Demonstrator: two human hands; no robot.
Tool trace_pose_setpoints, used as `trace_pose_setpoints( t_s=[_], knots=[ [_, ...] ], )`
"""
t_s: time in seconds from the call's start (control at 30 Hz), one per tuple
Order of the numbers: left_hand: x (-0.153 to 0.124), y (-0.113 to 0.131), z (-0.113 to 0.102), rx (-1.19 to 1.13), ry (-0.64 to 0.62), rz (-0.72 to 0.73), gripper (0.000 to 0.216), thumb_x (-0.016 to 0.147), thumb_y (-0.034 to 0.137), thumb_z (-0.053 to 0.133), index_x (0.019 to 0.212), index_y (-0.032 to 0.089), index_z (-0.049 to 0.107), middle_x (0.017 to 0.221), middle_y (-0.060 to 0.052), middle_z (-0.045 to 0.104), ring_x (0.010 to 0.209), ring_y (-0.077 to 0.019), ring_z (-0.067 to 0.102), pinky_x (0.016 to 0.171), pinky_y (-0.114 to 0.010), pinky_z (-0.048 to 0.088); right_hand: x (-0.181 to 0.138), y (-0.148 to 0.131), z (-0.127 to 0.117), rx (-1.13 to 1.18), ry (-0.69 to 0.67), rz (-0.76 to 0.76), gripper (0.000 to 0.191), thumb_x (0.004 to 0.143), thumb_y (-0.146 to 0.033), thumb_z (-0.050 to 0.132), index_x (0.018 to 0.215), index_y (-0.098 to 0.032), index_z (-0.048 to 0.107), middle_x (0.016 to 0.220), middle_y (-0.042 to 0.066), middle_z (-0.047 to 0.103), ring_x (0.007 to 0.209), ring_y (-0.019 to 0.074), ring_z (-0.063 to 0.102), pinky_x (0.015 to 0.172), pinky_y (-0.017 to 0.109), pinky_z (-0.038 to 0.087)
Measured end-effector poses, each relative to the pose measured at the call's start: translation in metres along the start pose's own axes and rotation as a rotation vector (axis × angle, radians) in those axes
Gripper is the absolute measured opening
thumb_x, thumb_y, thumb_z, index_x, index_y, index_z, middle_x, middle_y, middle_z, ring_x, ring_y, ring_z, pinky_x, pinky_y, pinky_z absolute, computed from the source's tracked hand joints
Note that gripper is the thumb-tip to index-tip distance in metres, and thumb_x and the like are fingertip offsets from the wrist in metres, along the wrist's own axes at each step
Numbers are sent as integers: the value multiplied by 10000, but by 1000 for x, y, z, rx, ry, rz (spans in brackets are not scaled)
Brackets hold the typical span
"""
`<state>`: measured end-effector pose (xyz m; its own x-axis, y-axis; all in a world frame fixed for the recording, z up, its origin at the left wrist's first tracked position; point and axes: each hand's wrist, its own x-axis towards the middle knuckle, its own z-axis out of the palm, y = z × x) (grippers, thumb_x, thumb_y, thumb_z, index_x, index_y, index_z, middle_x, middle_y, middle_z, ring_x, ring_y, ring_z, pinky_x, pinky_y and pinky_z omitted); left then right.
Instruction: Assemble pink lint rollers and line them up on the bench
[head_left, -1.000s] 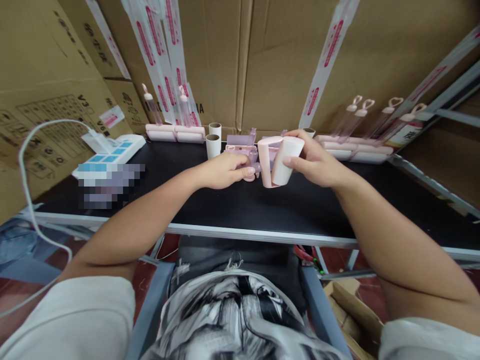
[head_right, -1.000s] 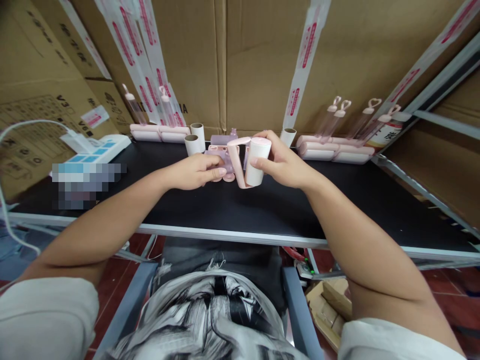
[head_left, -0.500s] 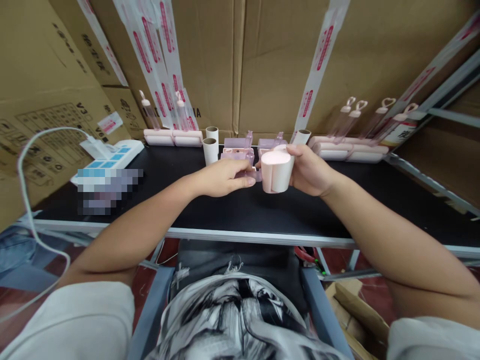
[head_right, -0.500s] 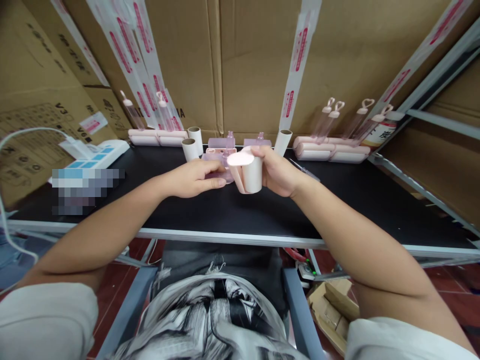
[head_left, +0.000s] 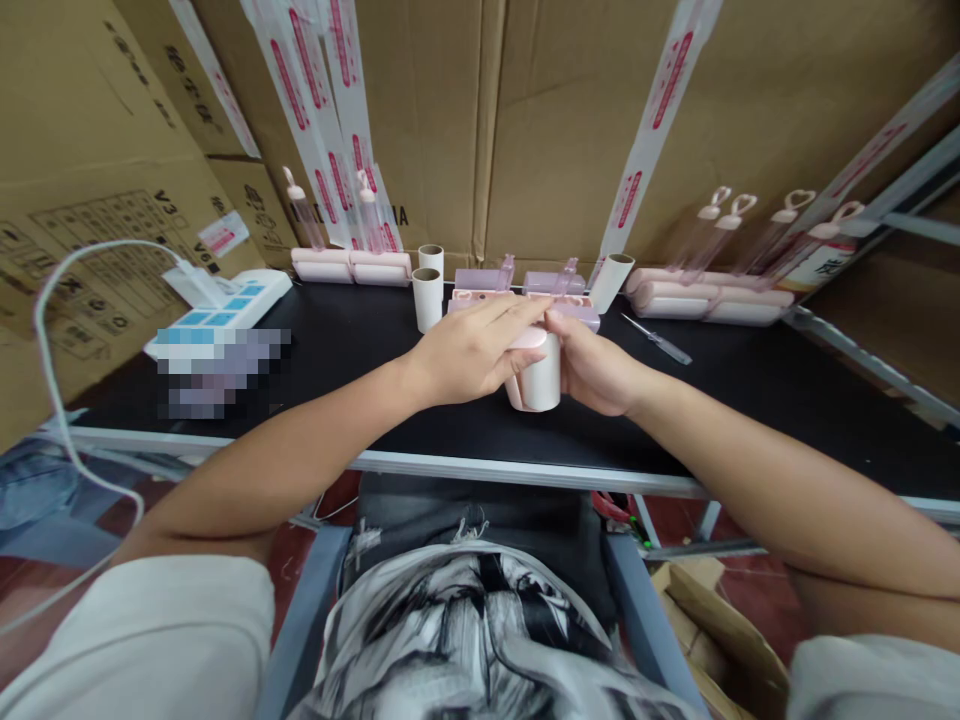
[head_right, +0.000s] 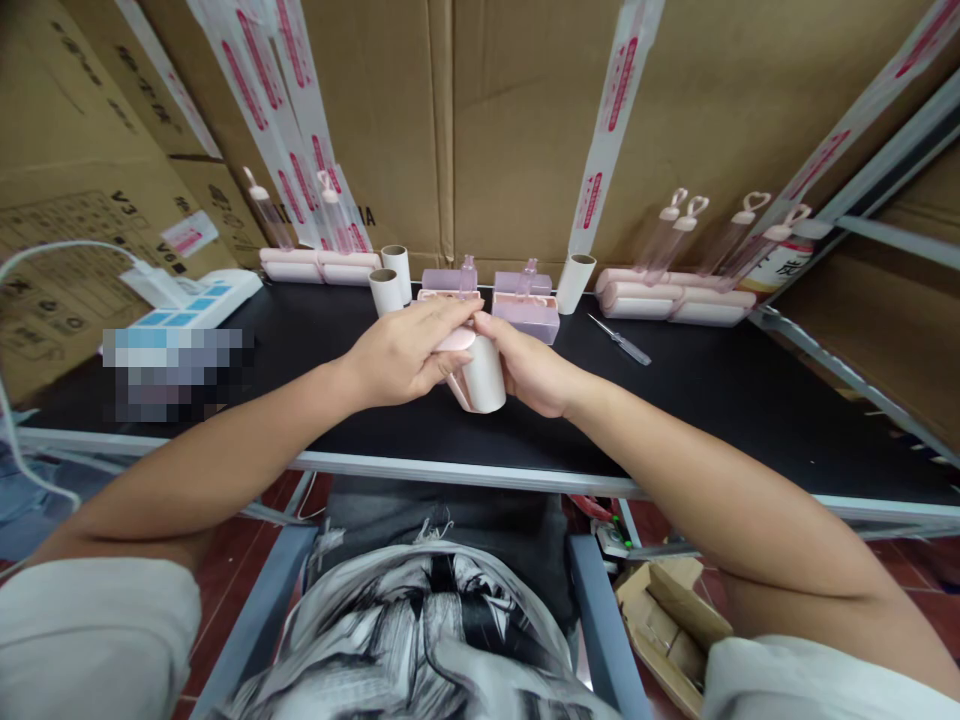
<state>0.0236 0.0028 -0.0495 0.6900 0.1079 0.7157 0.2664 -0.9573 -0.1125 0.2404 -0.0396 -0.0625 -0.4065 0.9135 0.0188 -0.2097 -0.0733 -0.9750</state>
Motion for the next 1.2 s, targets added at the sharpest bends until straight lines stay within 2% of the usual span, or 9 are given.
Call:
trace_pose_setpoints(
  t_s=[0.13,0.27,0.37,0.47,0.6,0.7,0.9,1.1,1.2],
  knots=[
    [3,4,3,61,91,4,442,1159,386,465,1400,74,665,1373,-219,775,1320,-288,747,1149,-470,620,0,0,7,21,-7,15,620,987,-803,590,1334,-309,729,1200,71,826,1198,329,766,999,499,650],
    [6,9,1,76,73,-74,408,1176,348,392,1297,107,699,1282,-196,801,1246,-265,771,1101,-459,636,-1,-3,11,41,-73,18,648,988,-831,565,1317,-295,720,1215,87,817,1195,324,762,1021,509,642],
    [7,12,0,154,80,-92,403,1177,329,374,1265,112,702,1235,-184,807,1169,-256,785,1048,-438,647,-1,-4,8,35,-154,90,717,965,-896,524,1244,-268,727,1129,106,817,1082,316,778,930,503,675],
    [9,14,-1,219,116,-45,372,1162,273,387,1275,100,696,1223,-181,811,1150,-255,788,1040,-425,646,0,-3,6,37,-207,154,774,929,-947,505,1166,-246,734,1020,113,807,931,302,775,791,491,707],
    [9,13,0,194,121,-32,349,1145,259,405,1303,123,684,1323,-188,795,1242,-269,772,1086,-457,638,-1,-5,5,61,-191,137,732,925,-925,543,1136,-250,736,960,107,799,861,292,765,669,455,715],
    [8,12,0,182,127,-20,336,1133,227,397,1298,143,677,1367,-177,785,1300,-259,760,1111,-448,636,-3,-10,6,43,-229,155,683,924,-880,602,1116,-240,742,938,102,795,848,288,764,643,444,714],
    [7,20,-5,188,113,-31,318,1126,252,383,1196,172,683,1116,-140,821,1082,-258,800,978,-436,658,-9,-18,7,65,-321,172,589,909,-795,699,1099,-238,731,928,85,796,855,273,766,678,439,715],
    [9,22,-6,210,154,14,291,1123,242,383,1140,160,662,1024,-134,801,972,-254,781,889,-410,642,-9,-17,7,55,-362,201,601,885,-797,714,1069,-225,725,912,79,782,817,255,750,677,444,712],
    [9,20,-6,160,138,14,294,1136,284,379,1123,174,651,1003,-126,785,955,-247,763,895,-407,632,-9,-17,6,52,-360,205,584,892,-791,713,1056,-231,722,910,74,777,810,249,746,670,435,712]
  ],
)
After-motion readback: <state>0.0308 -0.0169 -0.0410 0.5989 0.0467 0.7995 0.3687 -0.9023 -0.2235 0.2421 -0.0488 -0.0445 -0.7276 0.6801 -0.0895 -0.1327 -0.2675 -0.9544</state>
